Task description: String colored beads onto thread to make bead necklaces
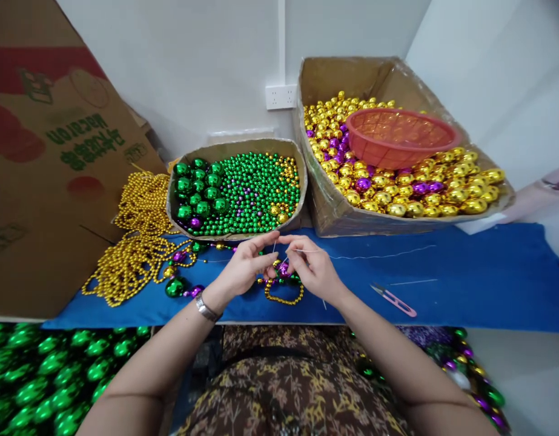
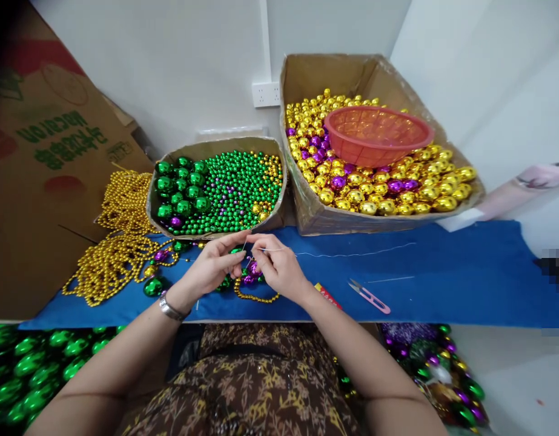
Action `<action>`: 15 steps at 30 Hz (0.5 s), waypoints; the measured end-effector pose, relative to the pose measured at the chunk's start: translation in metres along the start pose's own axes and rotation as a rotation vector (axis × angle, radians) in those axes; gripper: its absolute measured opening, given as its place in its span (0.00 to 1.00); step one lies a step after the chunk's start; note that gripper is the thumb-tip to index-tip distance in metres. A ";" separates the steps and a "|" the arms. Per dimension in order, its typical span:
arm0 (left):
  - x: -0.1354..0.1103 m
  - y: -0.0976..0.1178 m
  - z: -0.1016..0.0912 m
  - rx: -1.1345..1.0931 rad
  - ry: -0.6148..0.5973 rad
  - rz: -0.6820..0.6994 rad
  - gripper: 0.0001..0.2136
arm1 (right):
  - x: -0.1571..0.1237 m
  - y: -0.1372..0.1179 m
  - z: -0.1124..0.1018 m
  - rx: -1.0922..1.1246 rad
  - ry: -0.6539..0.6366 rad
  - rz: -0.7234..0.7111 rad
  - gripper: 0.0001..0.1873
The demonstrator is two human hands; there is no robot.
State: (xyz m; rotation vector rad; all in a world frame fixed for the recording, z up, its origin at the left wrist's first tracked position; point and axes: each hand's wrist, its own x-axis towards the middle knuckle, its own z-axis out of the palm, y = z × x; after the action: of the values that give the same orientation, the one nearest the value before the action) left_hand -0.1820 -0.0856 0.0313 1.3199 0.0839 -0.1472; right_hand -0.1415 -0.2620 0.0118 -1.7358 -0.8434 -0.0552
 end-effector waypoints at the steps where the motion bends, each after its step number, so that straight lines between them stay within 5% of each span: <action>1: 0.001 0.001 -0.001 0.000 -0.026 -0.010 0.26 | 0.001 0.000 -0.002 0.019 -0.048 -0.025 0.10; 7: 0.003 0.002 -0.004 0.017 -0.115 -0.044 0.30 | 0.020 0.007 -0.011 -0.031 -0.267 -0.181 0.08; 15: -0.002 0.005 -0.006 0.036 -0.146 0.030 0.33 | 0.032 0.016 -0.013 -0.298 -0.339 -0.206 0.06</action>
State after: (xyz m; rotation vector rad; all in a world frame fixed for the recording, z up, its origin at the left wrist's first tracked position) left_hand -0.1828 -0.0788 0.0348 1.3415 -0.0624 -0.2198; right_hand -0.1041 -0.2583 0.0176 -1.9608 -1.3160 -0.0250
